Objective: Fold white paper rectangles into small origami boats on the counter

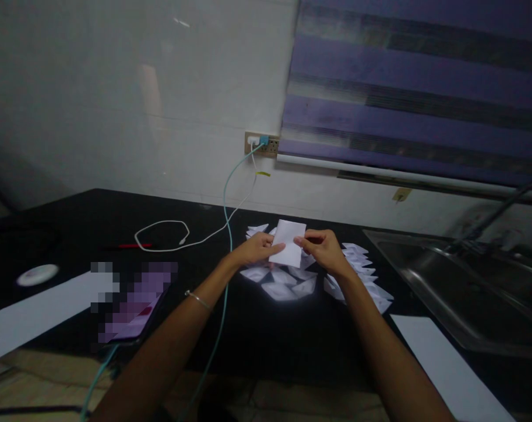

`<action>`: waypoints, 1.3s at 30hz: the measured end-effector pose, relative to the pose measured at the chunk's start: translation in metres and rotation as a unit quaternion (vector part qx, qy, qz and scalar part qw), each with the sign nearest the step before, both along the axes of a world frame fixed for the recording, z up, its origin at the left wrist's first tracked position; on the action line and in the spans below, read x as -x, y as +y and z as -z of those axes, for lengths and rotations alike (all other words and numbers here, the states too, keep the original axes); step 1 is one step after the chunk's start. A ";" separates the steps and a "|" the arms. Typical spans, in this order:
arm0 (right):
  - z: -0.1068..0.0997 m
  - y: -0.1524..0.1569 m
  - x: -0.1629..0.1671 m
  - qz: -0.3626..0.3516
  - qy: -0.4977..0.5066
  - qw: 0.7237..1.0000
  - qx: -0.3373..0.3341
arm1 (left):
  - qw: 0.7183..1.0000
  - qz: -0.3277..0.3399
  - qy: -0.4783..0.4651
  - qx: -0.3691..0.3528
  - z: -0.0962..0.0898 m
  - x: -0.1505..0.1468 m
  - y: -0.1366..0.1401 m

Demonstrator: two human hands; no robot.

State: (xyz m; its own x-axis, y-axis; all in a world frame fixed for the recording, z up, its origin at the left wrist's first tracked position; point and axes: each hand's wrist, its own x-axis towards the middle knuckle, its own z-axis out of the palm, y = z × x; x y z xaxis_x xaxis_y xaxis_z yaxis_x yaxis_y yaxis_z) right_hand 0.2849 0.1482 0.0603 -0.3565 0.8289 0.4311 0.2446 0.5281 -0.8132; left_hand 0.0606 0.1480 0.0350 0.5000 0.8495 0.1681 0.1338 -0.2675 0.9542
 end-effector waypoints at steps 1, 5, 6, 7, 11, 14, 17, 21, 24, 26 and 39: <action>0.000 0.000 0.000 -0.002 0.000 1.000 0.005 | 1.000 -0.003 0.027 -0.006 0.002 0.001 0.001; 0.001 0.001 -0.001 0.010 0.007 1.000 0.018 | 0.996 -0.017 0.089 -0.023 0.005 0.000 0.002; 0.001 0.001 -0.002 0.014 0.010 1.000 0.023 | 0.995 -0.018 0.091 -0.028 0.005 0.000 0.001; 0.001 0.001 -0.002 0.016 0.012 0.999 0.028 | 0.995 -0.017 0.090 -0.033 0.005 -0.001 0.001; 0.000 -0.001 -0.003 -0.011 -0.016 0.999 0.041 | 0.997 -0.018 0.046 -0.065 0.003 -0.005 0.000; -0.003 -0.004 -0.001 -0.034 -0.038 0.998 0.043 | 0.995 -0.036 0.042 -0.083 0.004 -0.008 0.000; -0.004 -0.005 0.001 -0.032 -0.038 0.998 0.044 | 0.995 -0.043 0.045 -0.076 0.004 -0.009 0.000; -0.004 -0.004 0.001 -0.029 -0.046 0.998 0.038 | 0.996 -0.048 0.023 -0.076 0.005 -0.008 -0.001; -0.003 -0.004 0.001 -0.035 -0.055 0.997 0.035 | 0.995 -0.066 0.032 -0.074 0.007 -0.008 0.000; -0.002 -0.004 0.001 -0.035 -0.055 0.997 0.033 | 0.994 -0.071 0.041 -0.070 0.008 -0.009 0.000; -0.001 -0.004 0.001 -0.055 -0.063 0.995 0.055 | 0.988 -0.115 -0.002 -0.104 0.001 -0.009 0.000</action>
State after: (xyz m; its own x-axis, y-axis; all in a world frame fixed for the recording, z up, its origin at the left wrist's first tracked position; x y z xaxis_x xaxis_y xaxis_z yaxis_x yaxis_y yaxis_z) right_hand 0.2838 0.1446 0.0616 -0.4929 0.8219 0.2856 0.2934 0.4660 -0.8347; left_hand 0.0699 0.1482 0.0342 0.2969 0.8871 0.3535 0.2096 -0.4217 0.8822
